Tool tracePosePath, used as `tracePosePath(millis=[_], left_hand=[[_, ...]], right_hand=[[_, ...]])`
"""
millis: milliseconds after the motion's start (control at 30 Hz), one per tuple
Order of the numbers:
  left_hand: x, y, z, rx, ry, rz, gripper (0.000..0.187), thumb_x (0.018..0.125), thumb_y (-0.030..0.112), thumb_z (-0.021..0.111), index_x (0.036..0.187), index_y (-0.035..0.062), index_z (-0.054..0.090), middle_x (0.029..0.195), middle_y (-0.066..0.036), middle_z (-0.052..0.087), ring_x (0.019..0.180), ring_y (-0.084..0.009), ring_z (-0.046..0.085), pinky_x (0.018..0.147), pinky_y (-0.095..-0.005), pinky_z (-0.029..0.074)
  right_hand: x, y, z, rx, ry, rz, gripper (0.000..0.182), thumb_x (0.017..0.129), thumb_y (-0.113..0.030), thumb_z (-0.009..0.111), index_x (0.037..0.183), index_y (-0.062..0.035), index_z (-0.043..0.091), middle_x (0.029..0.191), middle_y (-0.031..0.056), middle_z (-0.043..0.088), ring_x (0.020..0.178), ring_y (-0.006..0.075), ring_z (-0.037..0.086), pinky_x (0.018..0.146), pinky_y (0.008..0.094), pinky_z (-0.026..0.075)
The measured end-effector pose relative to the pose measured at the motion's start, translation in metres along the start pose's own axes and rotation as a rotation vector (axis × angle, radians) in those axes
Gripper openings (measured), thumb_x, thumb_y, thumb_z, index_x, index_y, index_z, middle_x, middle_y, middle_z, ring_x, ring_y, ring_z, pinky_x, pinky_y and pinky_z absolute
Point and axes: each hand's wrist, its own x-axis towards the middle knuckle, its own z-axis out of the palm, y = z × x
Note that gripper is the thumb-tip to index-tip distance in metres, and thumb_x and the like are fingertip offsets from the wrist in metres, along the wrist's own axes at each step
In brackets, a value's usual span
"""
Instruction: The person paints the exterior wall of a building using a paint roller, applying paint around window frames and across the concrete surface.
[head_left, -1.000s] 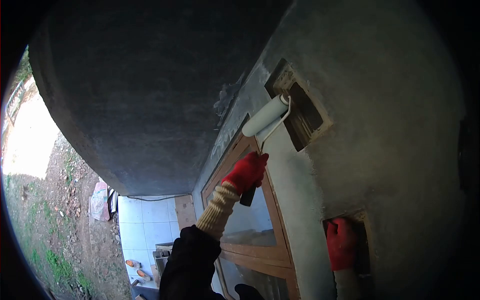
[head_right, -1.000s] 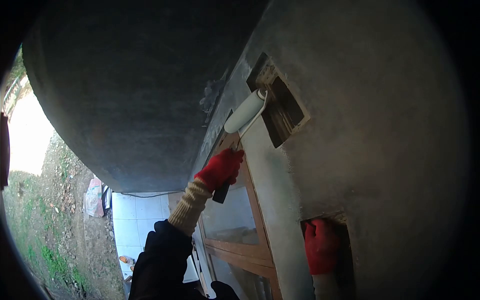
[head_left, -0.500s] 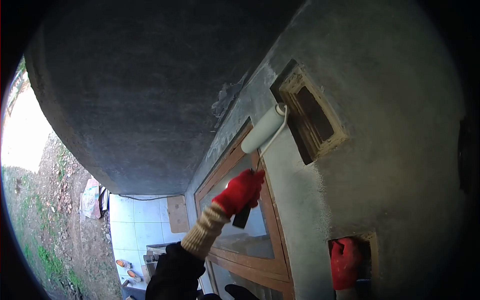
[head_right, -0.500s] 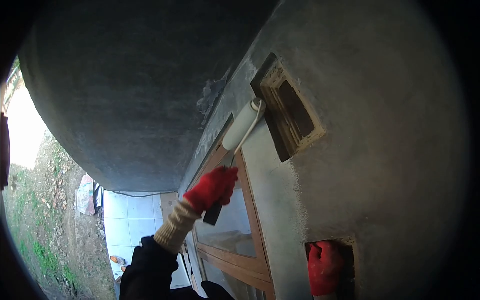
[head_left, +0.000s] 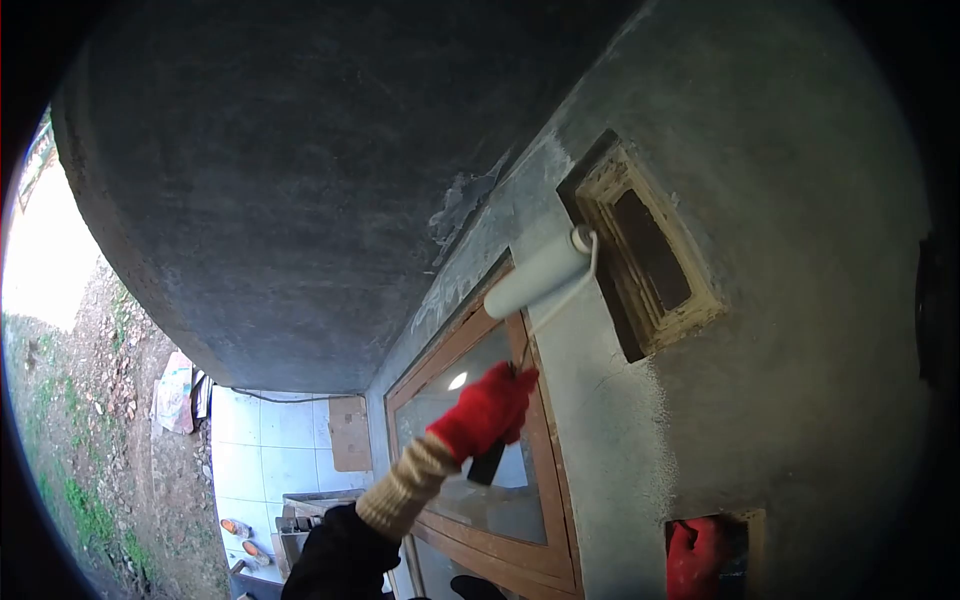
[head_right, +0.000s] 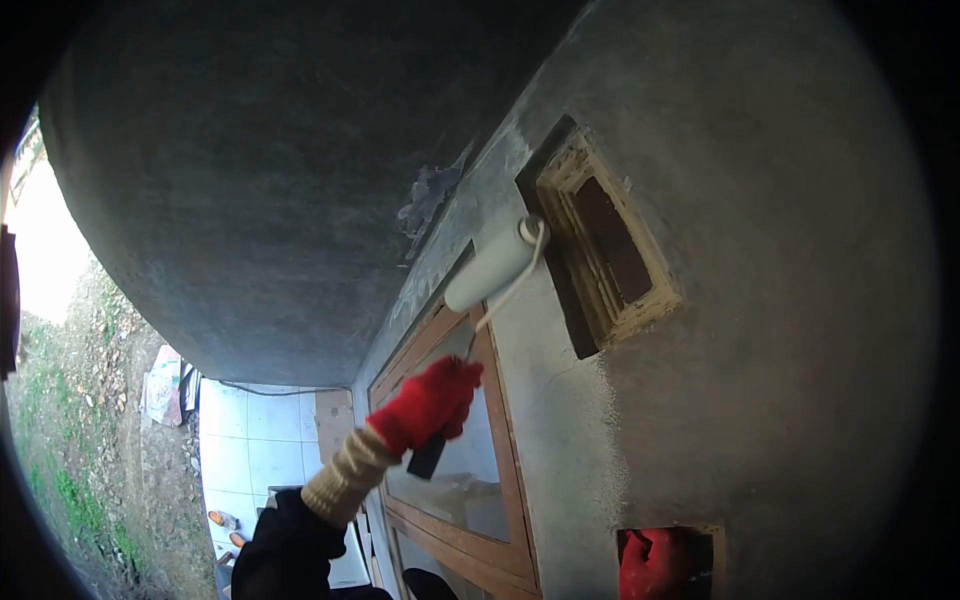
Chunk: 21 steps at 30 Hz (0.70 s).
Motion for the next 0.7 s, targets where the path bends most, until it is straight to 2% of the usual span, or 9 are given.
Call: tracePosePath(millis=[67,167,300,367,433,467,567,633,700], left_hand=[[0.037,0.027,-0.013,0.029,0.033,0.116,0.029,0.09,0.034,0.052,0.084,0.0057,0.048,0.057,-0.003,0.047,0.041,-0.0146,0.046,0.039,-0.0289,0.04],[0.094,0.074,-0.036,0.064,0.026,0.276,0.03,0.089,0.032,0.053,0.08,0.0038,0.049,0.057,-0.004,0.049,0.042,-0.0143,0.047,0.041,-0.0284,0.042],[0.126,0.096,-0.035,0.093,0.098,0.306,0.03,0.089,0.031,0.054,0.08,0.0033,0.05,0.058,-0.005,0.049,0.042,-0.0142,0.047,0.042,-0.028,0.043],[0.096,0.075,-0.024,0.06,0.122,0.299,0.029,0.089,0.031,0.053,0.08,0.0034,0.049,0.057,-0.005,0.048,0.042,-0.0142,0.047,0.04,-0.0281,0.041],[0.065,0.051,-0.02,0.093,0.142,0.129,0.028,0.089,0.03,0.053,0.08,0.0042,0.049,0.057,-0.004,0.047,0.041,-0.0138,0.045,0.037,-0.0277,0.038],[0.053,0.041,-0.02,0.095,0.144,0.123,0.028,0.089,0.03,0.053,0.08,0.0042,0.049,0.057,-0.004,0.047,0.041,-0.0138,0.045,0.037,-0.0277,0.038],[0.045,0.033,-0.029,-0.015,0.044,-0.013,0.026,0.09,0.03,0.053,0.081,0.0052,0.05,0.055,-0.003,0.046,0.04,-0.0136,0.044,0.036,-0.0274,0.037],[0.072,0.056,-0.04,0.009,0.045,0.155,0.027,0.09,0.03,0.052,0.08,0.0049,0.05,0.055,-0.003,0.047,0.04,-0.0134,0.044,0.037,-0.027,0.038],[0.114,0.08,-0.054,0.1,0.049,0.274,0.03,0.09,0.03,0.049,0.079,0.0029,0.048,0.058,-0.006,0.05,0.041,-0.0169,0.049,0.041,-0.0308,0.043]], right_hand=[[0.003,-0.008,-0.017,-0.369,-0.231,0.024,0.013,0.084,-0.018,0.062,0.09,-0.0068,0.064,0.078,0.015,0.062,0.071,0.0309,0.06,0.064,0.0389,0.048],[0.004,-0.01,-0.021,-0.303,-0.236,-0.006,0.011,0.083,-0.016,0.062,0.089,-0.0063,0.064,0.077,0.0146,0.062,0.071,0.032,0.06,0.065,0.0394,0.047],[-0.005,0.004,-0.016,-0.327,-0.235,0.02,0.012,0.084,-0.015,0.06,0.092,-0.007,0.064,0.077,0.0154,0.062,0.071,0.0332,0.059,0.063,0.0381,0.047],[-0.004,0.004,-0.016,-0.332,-0.26,0.015,0.012,0.084,-0.015,0.06,0.092,-0.0068,0.064,0.077,0.0155,0.062,0.071,0.0331,0.059,0.063,0.038,0.047],[0.0,0.006,-0.014,-0.326,-0.272,0.01,0.012,0.084,-0.015,0.061,0.092,-0.0066,0.064,0.077,0.0155,0.062,0.071,0.033,0.059,0.063,0.038,0.048],[0.001,0.007,-0.014,-0.327,-0.278,0.009,0.012,0.084,-0.015,0.061,0.092,-0.0065,0.064,0.077,0.0155,0.062,0.071,0.0329,0.059,0.063,0.038,0.048],[0.003,0.008,-0.013,-0.325,-0.297,0.002,0.012,0.084,-0.014,0.061,0.092,-0.0063,0.064,0.077,0.0156,0.062,0.071,0.0328,0.06,0.063,0.0379,0.048],[0.003,0.009,-0.014,-0.334,-0.304,0.001,0.012,0.083,-0.014,0.061,0.092,-0.0061,0.064,0.077,0.0157,0.062,0.071,0.0327,0.06,0.063,0.0378,0.048],[0.005,0.01,-0.012,-0.333,-0.306,-0.007,0.012,0.083,-0.014,0.062,0.092,-0.0059,0.064,0.077,0.0157,0.062,0.071,0.0326,0.06,0.063,0.0378,0.048]])
